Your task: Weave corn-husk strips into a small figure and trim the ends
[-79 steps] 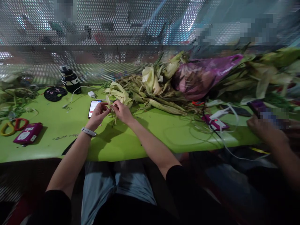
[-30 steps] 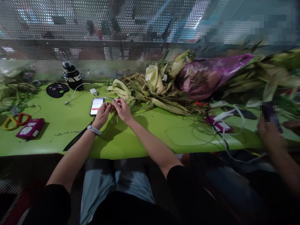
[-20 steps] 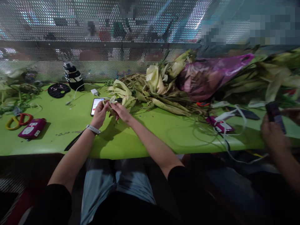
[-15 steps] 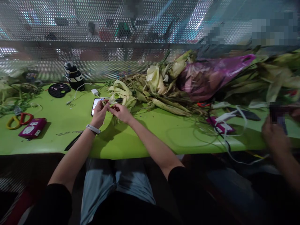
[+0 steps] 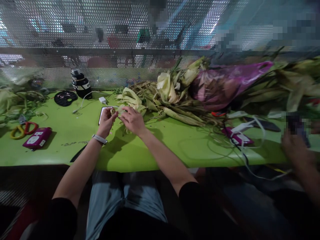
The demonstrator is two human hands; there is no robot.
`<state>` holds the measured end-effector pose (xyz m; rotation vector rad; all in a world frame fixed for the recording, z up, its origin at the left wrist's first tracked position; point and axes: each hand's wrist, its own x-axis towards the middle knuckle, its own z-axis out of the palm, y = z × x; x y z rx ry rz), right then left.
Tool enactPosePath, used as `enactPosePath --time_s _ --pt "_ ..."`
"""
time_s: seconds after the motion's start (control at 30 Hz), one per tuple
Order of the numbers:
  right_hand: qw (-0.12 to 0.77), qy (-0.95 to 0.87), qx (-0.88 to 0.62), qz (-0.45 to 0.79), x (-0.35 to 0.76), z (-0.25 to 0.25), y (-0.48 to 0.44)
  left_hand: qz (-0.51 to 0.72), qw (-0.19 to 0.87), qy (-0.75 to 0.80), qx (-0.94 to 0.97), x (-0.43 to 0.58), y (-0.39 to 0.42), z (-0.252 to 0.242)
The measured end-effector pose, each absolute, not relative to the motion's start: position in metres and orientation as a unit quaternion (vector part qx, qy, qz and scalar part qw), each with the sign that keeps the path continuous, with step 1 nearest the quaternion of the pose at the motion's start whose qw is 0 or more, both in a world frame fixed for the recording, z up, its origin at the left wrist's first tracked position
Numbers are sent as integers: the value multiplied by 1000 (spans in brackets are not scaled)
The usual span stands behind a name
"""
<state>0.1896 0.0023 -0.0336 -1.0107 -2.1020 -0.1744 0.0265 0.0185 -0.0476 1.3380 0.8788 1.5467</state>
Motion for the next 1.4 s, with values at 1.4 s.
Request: enactPosePath --time_s 1.4 --pt "435 -807 -400 21 190 -43 8 592 477 351 546 24 18 -46"
